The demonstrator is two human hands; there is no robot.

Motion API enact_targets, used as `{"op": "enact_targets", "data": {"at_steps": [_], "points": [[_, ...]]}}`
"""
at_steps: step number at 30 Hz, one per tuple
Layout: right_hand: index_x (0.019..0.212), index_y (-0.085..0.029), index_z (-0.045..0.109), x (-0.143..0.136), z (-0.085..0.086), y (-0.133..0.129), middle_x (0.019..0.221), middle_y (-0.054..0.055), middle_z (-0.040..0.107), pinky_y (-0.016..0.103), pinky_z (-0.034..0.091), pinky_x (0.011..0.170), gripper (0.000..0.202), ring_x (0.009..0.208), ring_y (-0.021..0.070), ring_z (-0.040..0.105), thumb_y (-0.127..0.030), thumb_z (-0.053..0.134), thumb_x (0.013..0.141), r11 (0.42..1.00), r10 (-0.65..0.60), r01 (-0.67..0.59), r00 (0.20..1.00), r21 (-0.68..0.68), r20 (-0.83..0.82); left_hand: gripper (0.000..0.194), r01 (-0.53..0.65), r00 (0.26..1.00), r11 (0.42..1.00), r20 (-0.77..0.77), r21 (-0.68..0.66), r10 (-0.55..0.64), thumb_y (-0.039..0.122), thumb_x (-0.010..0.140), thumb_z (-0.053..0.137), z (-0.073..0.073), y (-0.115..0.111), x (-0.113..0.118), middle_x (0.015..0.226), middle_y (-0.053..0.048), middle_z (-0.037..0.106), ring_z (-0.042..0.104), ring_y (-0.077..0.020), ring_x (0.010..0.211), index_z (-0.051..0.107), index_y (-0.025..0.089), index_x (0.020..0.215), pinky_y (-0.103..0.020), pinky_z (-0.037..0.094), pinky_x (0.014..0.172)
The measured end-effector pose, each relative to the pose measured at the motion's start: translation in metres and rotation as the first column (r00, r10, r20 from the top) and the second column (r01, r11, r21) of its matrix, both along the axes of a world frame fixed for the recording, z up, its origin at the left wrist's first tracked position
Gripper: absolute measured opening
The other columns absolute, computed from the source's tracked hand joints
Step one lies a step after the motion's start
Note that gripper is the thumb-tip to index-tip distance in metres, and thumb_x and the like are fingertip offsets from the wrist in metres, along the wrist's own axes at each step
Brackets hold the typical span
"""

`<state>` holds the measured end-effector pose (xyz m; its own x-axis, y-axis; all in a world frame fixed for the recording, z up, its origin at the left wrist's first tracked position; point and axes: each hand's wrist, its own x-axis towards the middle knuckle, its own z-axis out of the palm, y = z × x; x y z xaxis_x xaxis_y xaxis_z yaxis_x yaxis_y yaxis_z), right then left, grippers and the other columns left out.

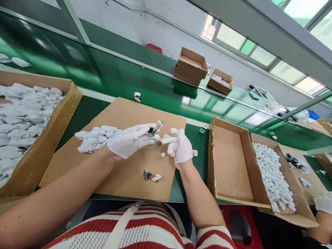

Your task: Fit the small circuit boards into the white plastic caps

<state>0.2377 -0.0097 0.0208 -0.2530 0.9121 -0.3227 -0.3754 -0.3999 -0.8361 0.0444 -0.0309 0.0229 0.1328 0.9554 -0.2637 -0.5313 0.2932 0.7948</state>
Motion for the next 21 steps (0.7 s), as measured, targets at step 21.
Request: {"op": "enact_targets", "data": {"at_steps": [21], "points": [[0.117,-0.015,0.072,0.003,0.011,-0.004,0.046,-0.010,0.036,0.022,0.015,0.040,0.108,0.037,0.0066,0.015,-0.103,0.024,0.077,0.949,0.311,-0.315,0.922,0.023,-0.230,0.030,0.008,0.981,1.000,-0.193,0.026,-0.002,0.039,0.078,0.088,0.002,-0.004,0.000,0.094,-0.005,0.073,0.067,-0.0143,0.077,0.077,0.017,0.095,-0.020,0.050,0.060]]}}
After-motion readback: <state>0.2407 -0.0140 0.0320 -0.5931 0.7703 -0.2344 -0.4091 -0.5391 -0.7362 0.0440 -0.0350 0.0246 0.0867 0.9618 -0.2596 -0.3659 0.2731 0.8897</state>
